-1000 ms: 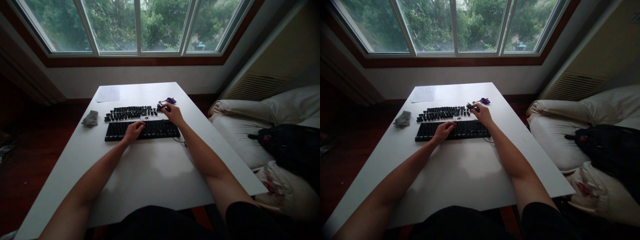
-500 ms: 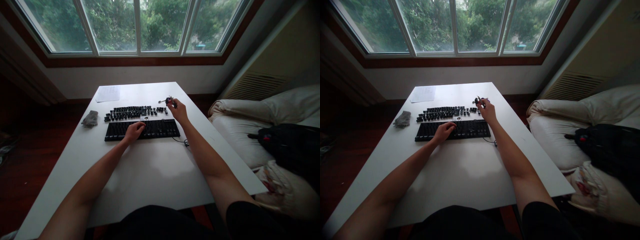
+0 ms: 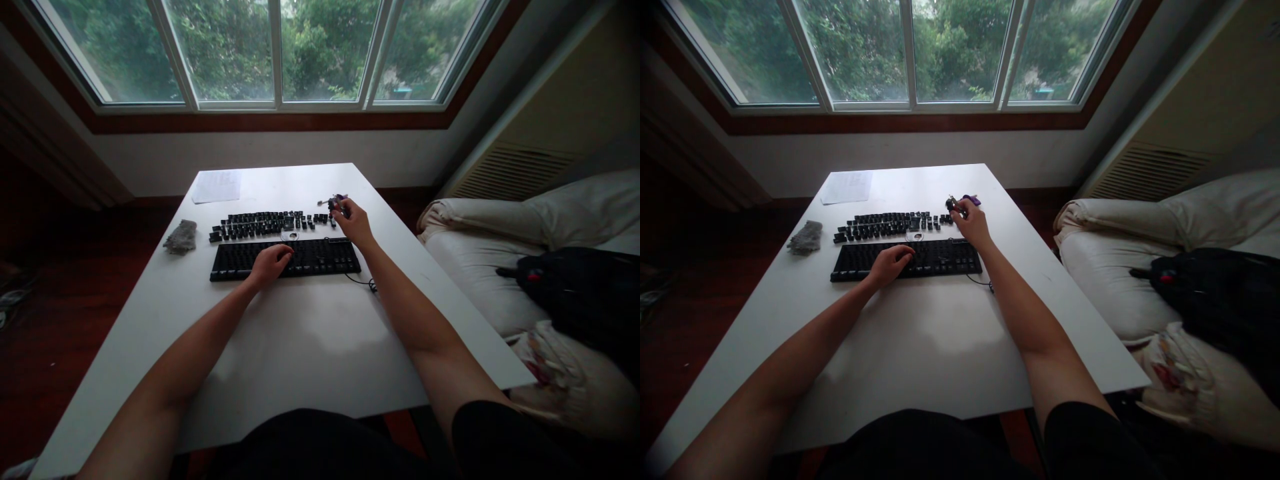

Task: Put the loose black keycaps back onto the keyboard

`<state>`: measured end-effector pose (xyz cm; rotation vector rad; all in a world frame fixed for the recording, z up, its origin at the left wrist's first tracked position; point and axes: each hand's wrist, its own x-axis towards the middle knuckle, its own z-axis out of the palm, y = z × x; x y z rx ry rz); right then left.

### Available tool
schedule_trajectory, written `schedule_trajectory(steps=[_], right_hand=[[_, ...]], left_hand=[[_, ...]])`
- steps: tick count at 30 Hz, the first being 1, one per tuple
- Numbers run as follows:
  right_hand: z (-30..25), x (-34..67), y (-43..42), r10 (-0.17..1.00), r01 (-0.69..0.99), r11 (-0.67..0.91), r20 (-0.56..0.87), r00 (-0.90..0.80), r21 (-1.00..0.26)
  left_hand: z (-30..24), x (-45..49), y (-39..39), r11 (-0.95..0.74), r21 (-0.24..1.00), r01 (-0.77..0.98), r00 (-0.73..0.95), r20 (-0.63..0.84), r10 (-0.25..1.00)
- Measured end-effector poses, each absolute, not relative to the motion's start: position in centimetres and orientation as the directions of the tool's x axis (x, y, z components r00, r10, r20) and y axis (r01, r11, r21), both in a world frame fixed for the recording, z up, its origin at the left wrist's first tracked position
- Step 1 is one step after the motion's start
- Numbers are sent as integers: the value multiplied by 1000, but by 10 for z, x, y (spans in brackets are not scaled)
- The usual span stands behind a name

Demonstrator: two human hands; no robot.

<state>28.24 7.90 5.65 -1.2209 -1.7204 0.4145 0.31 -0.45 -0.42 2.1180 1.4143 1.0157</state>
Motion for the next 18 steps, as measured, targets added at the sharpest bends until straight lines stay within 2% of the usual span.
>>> schedule_trajectory(steps=[7,13,18], right_hand=[[49,283,84,872,557,436,485,-67,-707],[43,284,88,878,566,426,473,-71,-706],[44,281,85,884,561,423,460,-83,-712]], left_hand=[[-4,7,-9,-503,542,674,315,405,858],[-3,7,-12,-524,412,745,383,380,842],[-4,7,-11,-521,369,770,394,368,842]])
